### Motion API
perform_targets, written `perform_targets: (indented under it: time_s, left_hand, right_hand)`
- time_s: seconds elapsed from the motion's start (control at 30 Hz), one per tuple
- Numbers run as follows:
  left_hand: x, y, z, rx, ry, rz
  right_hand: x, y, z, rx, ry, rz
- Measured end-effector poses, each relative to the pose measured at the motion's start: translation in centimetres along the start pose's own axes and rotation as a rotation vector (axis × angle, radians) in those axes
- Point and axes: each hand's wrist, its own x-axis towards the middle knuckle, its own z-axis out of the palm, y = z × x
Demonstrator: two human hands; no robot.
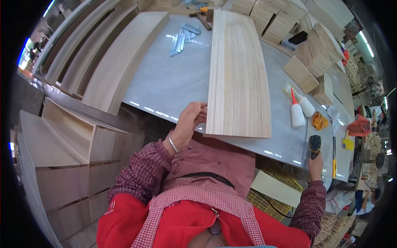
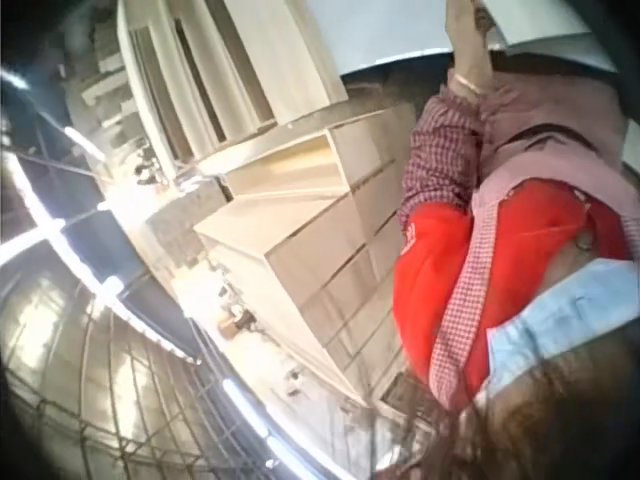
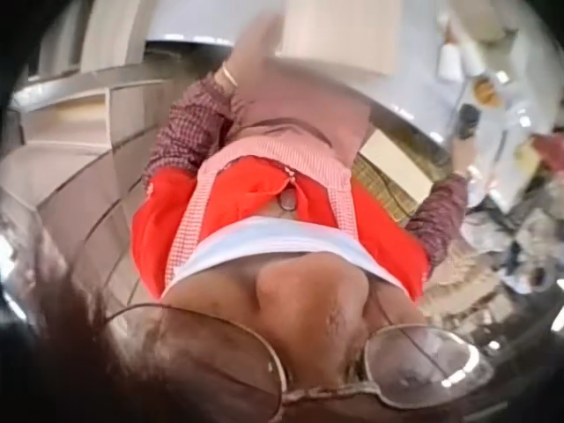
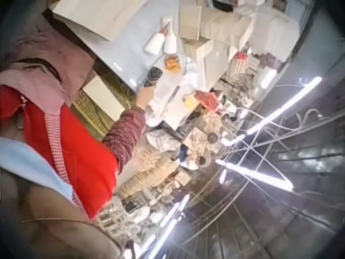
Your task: Assembling wooden furniture components using wood glue, a pneumatic nail gun, and a hammer.
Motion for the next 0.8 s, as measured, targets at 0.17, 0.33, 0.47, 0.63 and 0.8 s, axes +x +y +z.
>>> perform_targets:
  time_s: [0.17,0.33,0.47,0.63,0.8]
  left_hand:
    - [3.4,2.9,3.2,0.273,0.125,-0.076]
    - [5.9,4.3,6.0,0.375,0.238,-0.185]
    - [7.5,2.6,6.6,0.553,0.364,-0.076]
    - [8.7,0.3,6.5,0.724,0.51,0.048]
    - [6.9,0.3,4.8,0.624,0.428,-0.003]
  right_hand:
    - [2.3,2.0,2.2,-0.224,-0.021,0.125]
    - [4.3,1.4,3.9,-0.2,0.049,0.218]
    - [5.1,1.3,4.5,-0.156,0.045,0.299]
    - [4.8,0.9,5.2,-0.183,0.399,0.049]
    - [2.7,-2.9,3.1,0.27,0.034,0.045]
